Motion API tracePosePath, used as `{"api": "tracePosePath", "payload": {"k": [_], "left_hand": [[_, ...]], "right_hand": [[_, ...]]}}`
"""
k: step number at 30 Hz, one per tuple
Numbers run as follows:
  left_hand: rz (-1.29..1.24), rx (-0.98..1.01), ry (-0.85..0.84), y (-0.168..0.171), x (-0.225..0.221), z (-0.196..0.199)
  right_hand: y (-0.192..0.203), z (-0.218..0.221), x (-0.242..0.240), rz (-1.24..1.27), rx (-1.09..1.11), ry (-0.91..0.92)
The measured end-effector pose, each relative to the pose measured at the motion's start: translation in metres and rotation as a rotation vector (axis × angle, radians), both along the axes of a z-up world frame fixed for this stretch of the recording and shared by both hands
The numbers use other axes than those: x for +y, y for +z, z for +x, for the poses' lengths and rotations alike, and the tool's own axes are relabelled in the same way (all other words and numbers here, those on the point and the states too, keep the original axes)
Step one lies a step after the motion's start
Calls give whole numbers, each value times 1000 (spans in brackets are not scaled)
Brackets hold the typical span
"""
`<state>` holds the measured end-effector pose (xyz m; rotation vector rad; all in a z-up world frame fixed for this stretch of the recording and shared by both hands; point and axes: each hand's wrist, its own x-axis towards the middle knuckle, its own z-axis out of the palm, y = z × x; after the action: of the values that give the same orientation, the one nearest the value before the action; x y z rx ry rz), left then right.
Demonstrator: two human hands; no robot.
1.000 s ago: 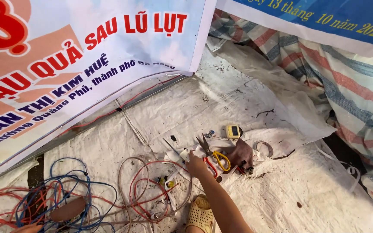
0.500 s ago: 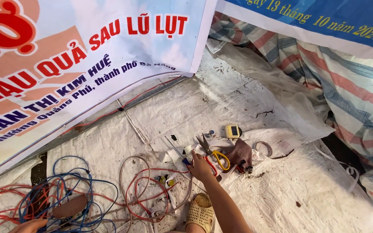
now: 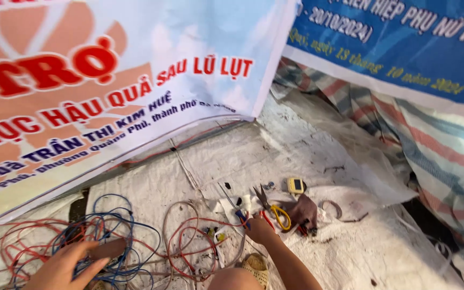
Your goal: Connecting electrical wires to a light socket component using a screwdriver and then smoothing and positioning a large banner.
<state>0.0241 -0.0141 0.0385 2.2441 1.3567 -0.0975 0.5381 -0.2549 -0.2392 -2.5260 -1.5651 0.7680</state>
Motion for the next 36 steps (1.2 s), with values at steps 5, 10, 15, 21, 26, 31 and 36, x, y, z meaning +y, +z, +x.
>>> {"api": "tracePosePath", "payload": {"k": [5, 10, 15, 21, 26, 31, 36], "left_hand": [[15, -161, -100, 113, -50, 83], [-63, -115, -245, 132, -63, 117], [-134, -81, -338, 137, -50, 132], [-39, -119, -342, 125, -23, 140], [41, -286, -384, 99, -5, 160], [200, -475, -405, 80, 14, 178], [460, -357, -432, 112, 79, 201]], "right_hand": [[108, 8, 52, 100, 66, 89], [257, 0, 134, 258, -64, 220], [362, -4, 200, 713, -179, 306], [469, -20, 248, 727, -279, 306], [511, -23, 284, 797, -428, 356], [534, -14, 336, 819, -509, 396], [552, 12, 381, 723, -557, 317]]}}
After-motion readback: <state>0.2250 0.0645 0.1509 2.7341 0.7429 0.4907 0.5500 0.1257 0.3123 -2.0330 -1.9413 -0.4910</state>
